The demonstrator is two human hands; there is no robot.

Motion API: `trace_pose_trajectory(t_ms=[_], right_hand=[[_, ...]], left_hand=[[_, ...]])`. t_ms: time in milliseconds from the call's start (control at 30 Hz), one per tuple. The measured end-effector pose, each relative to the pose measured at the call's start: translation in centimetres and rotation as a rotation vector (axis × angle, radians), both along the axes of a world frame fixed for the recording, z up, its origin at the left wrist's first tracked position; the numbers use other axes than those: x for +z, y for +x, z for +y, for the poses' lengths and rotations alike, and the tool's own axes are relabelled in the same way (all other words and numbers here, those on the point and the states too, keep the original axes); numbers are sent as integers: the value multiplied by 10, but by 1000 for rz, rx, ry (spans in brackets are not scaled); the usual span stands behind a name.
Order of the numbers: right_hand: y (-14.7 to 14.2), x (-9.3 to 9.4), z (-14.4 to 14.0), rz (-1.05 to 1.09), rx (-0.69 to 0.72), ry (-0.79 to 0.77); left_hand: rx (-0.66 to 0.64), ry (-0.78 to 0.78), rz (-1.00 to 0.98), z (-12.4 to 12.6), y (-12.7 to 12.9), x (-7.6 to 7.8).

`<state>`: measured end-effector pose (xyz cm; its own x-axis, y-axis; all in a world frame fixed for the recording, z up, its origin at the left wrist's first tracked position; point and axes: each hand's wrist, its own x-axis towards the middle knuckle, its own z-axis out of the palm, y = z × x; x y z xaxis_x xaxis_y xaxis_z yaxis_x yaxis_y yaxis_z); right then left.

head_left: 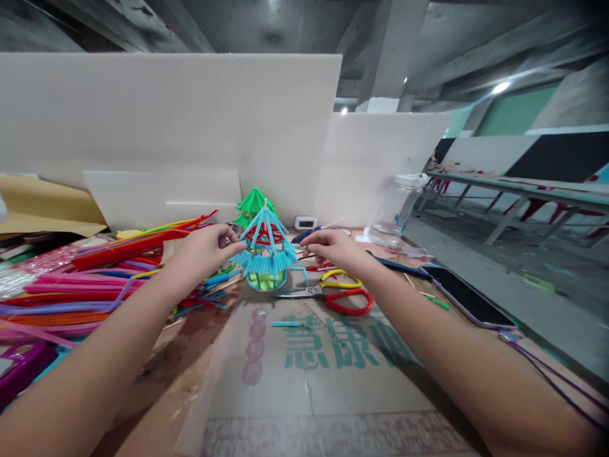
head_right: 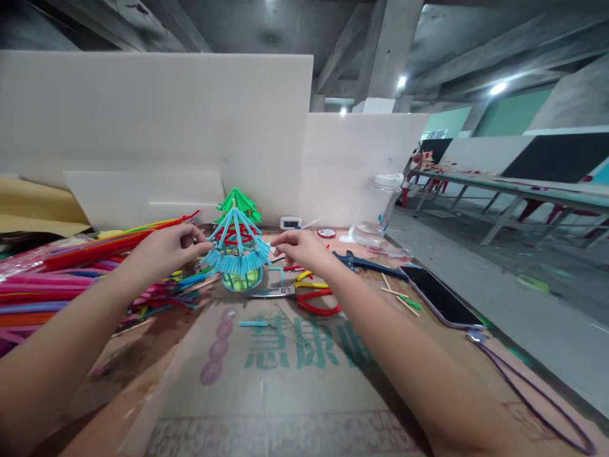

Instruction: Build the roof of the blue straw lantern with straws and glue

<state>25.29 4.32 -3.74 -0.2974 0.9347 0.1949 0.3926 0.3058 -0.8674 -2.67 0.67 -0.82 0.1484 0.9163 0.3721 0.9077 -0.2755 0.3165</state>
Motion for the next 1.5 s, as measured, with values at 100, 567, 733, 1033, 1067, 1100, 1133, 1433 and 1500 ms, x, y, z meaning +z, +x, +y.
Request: trace_pose_trajectory(t_ms=[100,567,733,1033,1067,1100,1133,1433,1500], right_hand=[[-18,-13,-2,-20,-56,115],[-39,-44,-4,-14,4,217],[-42,-46,-7,-3,10,228],[-43,-42,-11,-23,-4,227],[-42,-43,-11,-21,0,228],[-42,-43,-10,-21,4,231],[-42,-44,-10,-22,6,235],[-41,-44,-10,-60,18,290],[-41,-40,-12,-89,15,288]], left_hand=[[-102,203,11,-11,14,1],[-231,622,311,3,24,-28],[-218,640,350,1,26,-31],[-239,690,343,3,21,-33],[-245,696,340,4,20,-33],[-249,698,336,4,20,-33],[-251,699,324,4,20,-33],[-120,346,-240,-12,18,0],[-141,224,-180,-12,13,6]])
